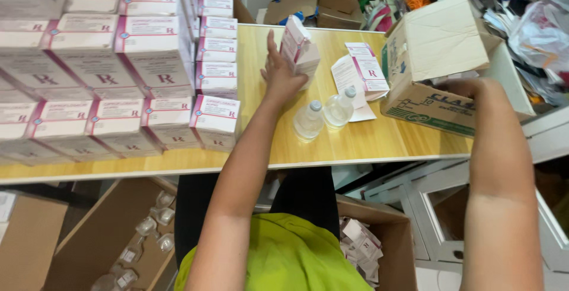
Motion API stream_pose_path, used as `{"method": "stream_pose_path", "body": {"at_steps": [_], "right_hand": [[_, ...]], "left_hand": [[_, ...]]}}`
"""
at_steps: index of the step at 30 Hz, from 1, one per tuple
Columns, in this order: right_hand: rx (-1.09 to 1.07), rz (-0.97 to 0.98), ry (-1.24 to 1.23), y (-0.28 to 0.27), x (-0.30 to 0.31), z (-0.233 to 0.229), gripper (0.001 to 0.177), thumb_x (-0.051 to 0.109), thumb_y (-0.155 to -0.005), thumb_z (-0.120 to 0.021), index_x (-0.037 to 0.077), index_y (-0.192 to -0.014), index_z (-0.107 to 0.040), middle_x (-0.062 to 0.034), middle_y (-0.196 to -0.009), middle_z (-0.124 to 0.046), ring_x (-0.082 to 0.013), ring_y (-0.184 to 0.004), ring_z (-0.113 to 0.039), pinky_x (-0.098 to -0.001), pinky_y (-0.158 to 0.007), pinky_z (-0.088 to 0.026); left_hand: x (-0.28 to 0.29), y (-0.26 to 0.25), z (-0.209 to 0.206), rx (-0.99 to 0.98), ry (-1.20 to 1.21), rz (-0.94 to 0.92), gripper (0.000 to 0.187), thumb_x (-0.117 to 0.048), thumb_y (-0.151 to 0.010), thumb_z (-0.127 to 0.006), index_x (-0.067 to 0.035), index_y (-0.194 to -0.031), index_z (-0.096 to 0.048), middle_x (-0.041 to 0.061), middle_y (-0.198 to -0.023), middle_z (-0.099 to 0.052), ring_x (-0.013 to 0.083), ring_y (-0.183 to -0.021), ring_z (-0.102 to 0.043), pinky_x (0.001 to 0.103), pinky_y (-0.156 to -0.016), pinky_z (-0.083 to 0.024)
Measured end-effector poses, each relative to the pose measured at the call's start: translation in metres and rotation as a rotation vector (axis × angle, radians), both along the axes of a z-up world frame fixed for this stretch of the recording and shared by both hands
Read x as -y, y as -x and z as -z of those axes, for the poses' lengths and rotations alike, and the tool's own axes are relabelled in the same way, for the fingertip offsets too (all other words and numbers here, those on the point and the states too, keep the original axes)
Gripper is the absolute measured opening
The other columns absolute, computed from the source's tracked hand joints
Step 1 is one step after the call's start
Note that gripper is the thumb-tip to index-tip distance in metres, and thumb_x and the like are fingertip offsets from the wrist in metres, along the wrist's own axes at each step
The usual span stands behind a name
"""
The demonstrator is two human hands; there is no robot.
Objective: The person repeatedly picks small plastic bottles and inserts them into white and pink cardboard boxes labeled with a red R logo. They fold the box flaps closed and place the finished packages on a table. The process is repeated for multiple units.
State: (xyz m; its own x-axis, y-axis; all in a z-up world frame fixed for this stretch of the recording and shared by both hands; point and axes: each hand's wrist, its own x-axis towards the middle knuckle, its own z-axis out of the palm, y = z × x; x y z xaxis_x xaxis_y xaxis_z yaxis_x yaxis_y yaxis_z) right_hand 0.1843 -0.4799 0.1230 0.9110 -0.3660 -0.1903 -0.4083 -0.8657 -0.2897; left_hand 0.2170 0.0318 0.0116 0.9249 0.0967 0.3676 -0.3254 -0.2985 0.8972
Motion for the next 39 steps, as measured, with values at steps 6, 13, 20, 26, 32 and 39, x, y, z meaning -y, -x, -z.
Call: {"method": "stream_pose_path", "body": {"at_steps": [6,13,20,26,32,39], "right_hand": [[0.106,-0.095,-0.020,0.003,-0.001,0.005,0.028,0.013,-0.095,-0.076,0.003,-0.121,-0.073,-0.0129,-0.107,-0.078,-0.0268,-0.093,-0.071,-0.0489,-0.077,-0.056],[0.810,-0.356,0.158,0.084,-0.013,-0.046,0.023,0.001,-0.092,-0.074,0.002,-0.115,-0.071,-0.0131,-0.106,-0.073,-0.0236,-0.091,-0.070,-0.0392,-0.081,-0.056],[1.105,-0.561,-0.216,0.223,-0.139,-0.074,0.018,-0.006,-0.093,-0.069,0.003,-0.108,-0.067,-0.0125,-0.104,-0.070,-0.0214,-0.093,-0.068,-0.0355,-0.084,-0.057],[0.983,-0.852,-0.667,0.236,-0.209,-0.051,0.019,-0.013,-0.094,-0.064,0.004,-0.102,-0.063,-0.0121,-0.103,-0.067,-0.0196,-0.094,-0.067,-0.0322,-0.086,-0.057],[0.545,-1.118,-0.932,0.166,-0.254,0.015,0.014,-0.009,-0.093,-0.064,0.005,-0.090,-0.063,-0.0120,-0.101,-0.067,-0.0189,-0.097,-0.064,-0.0336,-0.084,-0.055],[0.809,-0.964,-0.336,0.151,-0.296,0.054,0.013,-0.004,-0.082,-0.073,0.005,-0.087,-0.066,-0.0058,-0.093,-0.072,-0.0244,-0.095,-0.060,-0.0365,-0.088,-0.050]], "left_hand": [[-0.004,0.025,-0.025,0.112,0.054,-0.035,0.137,-0.016,-0.065,-0.088,-0.023,-0.160,0.010,0.030,-0.164,0.011,0.0502,-0.157,0.004,0.075,-0.115,-0.007],[-0.011,0.102,-0.019,0.332,-0.072,-0.004,0.102,-0.021,-0.090,-0.076,-0.018,-0.167,-0.009,0.027,-0.174,0.002,0.0449,-0.164,-0.006,0.066,-0.129,-0.006],[-0.008,0.152,-0.022,0.134,-0.357,0.173,0.125,-0.051,-0.063,-0.091,-0.009,-0.156,-0.018,0.027,-0.149,-0.025,0.0451,-0.139,-0.030,0.055,-0.115,-0.035],[-0.023,0.143,-0.021,0.087,-0.280,0.420,0.100,-0.020,-0.079,-0.072,-0.005,-0.163,-0.021,0.024,-0.157,-0.039,0.0411,-0.147,-0.039,0.048,-0.124,-0.035],[-0.033,0.172,-0.027,0.409,-0.102,0.246,0.083,-0.015,-0.086,-0.066,-0.011,-0.161,-0.032,0.023,-0.170,-0.027,0.0448,-0.159,-0.025,0.054,-0.131,-0.023],[-0.031,0.204,-0.022,0.574,-0.603,0.047,0.051,-0.044,-0.084,-0.083,-0.017,-0.118,-0.056,0.012,-0.152,-0.044,0.0380,-0.148,-0.036,0.067,-0.124,-0.021]]}}
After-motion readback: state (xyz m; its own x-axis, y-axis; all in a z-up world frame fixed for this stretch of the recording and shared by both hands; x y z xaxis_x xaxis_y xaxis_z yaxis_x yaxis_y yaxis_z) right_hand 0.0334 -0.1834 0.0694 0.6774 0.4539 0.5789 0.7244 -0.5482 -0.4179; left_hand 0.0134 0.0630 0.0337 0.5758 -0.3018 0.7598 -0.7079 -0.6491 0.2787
